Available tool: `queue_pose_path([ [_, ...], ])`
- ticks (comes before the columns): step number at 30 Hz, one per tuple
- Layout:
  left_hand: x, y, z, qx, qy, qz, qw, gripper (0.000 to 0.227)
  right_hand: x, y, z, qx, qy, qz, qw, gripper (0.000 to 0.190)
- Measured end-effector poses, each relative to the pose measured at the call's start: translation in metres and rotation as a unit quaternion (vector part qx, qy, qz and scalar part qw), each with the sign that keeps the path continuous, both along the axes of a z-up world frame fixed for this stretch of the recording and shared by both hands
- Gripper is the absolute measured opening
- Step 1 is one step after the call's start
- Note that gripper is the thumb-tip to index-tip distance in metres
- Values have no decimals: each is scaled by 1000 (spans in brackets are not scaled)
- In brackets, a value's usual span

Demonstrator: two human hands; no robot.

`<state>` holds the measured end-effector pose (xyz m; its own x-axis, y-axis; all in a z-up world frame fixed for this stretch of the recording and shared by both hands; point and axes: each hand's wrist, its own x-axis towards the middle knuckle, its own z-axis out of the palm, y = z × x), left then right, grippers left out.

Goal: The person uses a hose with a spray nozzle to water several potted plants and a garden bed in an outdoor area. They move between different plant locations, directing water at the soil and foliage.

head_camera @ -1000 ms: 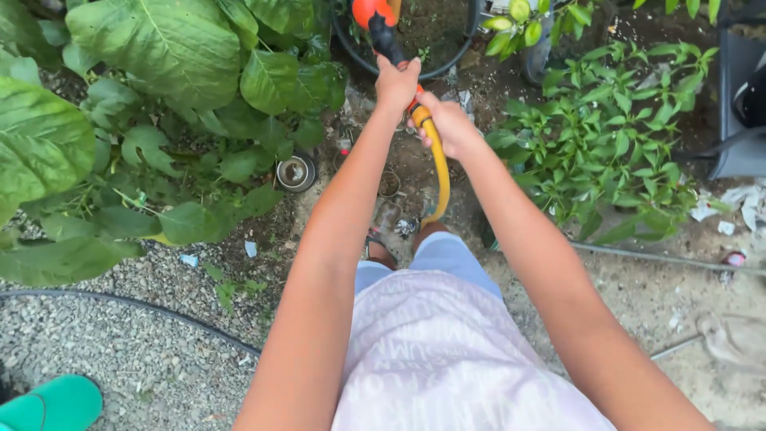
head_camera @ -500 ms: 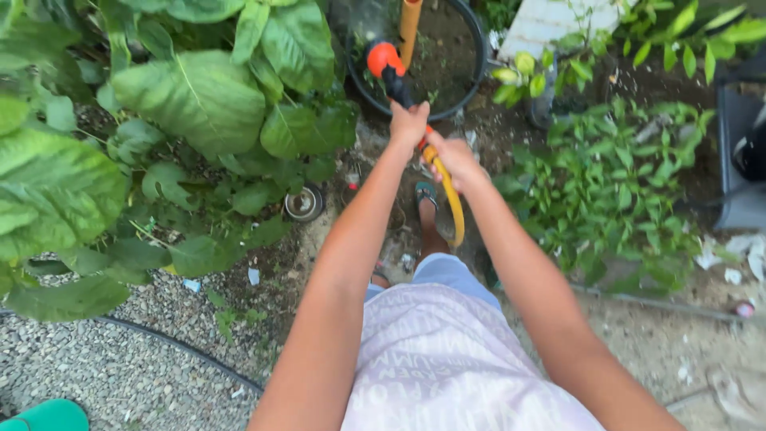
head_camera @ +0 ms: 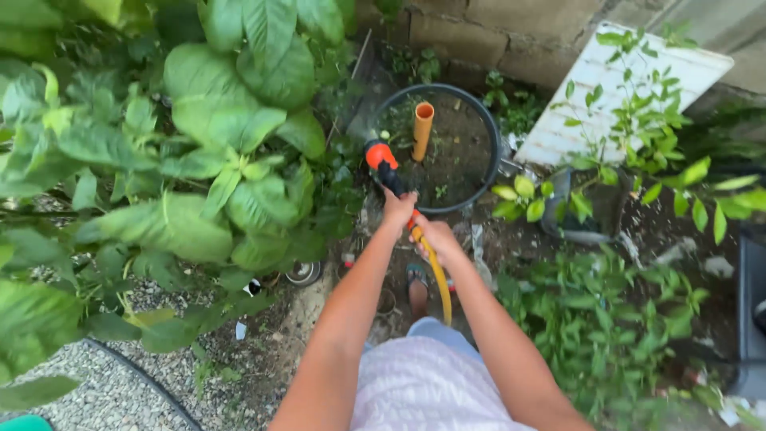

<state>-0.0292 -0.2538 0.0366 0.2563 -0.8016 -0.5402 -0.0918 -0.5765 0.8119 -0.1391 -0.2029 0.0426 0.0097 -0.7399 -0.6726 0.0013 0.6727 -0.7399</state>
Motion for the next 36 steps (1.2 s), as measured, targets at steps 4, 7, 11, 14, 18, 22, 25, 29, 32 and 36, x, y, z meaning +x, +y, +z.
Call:
queue_pose_path([
  [4, -13, -20, -17, 33, -23, -6, 999, 100, -14, -22, -1, 20, -23, -9, 999, 48],
  [7, -18, -30, -26, 56, -54, 8, 997, 101, -20, -34, 7, 32, -42, 1, 999, 44],
  [11, -20, -48, 7, 35, -67, 35, 997, 94, -22, -64, -1, 16, -43, 34, 998, 44],
  [14, -9, -82, 16, 3, -84, 44, 995, 92, -17, -99, 20, -12, -46, 60, 997, 43],
  [18, 3, -129, 42, -30, -66, 56, 996, 91, -1, -151, 29, -42, -46, 75, 995, 46],
  [22, 15, -159, 51, -44, -68, 64, 995, 88, 15, -178, 59, -49, -63, 75, 994, 45],
  [25, 23, -180, 53, -56, -77, 71, 993, 87, 21, -196, 70, -52, -56, 84, 994, 45],
  [29, 39, -201, 49, -55, -85, 114, 988, 87, 30, -215, 82, -52, -65, 103, 991, 45],
  [32, 55, -218, 35, -71, -28, 141, 987, 90, 35, -227, 85, -47, -67, 124, 989, 45],
  [36, 70, -237, -4, -63, -4, 132, 989, 103, 33, -228, 84, -48, -84, 141, 985, 46],
])
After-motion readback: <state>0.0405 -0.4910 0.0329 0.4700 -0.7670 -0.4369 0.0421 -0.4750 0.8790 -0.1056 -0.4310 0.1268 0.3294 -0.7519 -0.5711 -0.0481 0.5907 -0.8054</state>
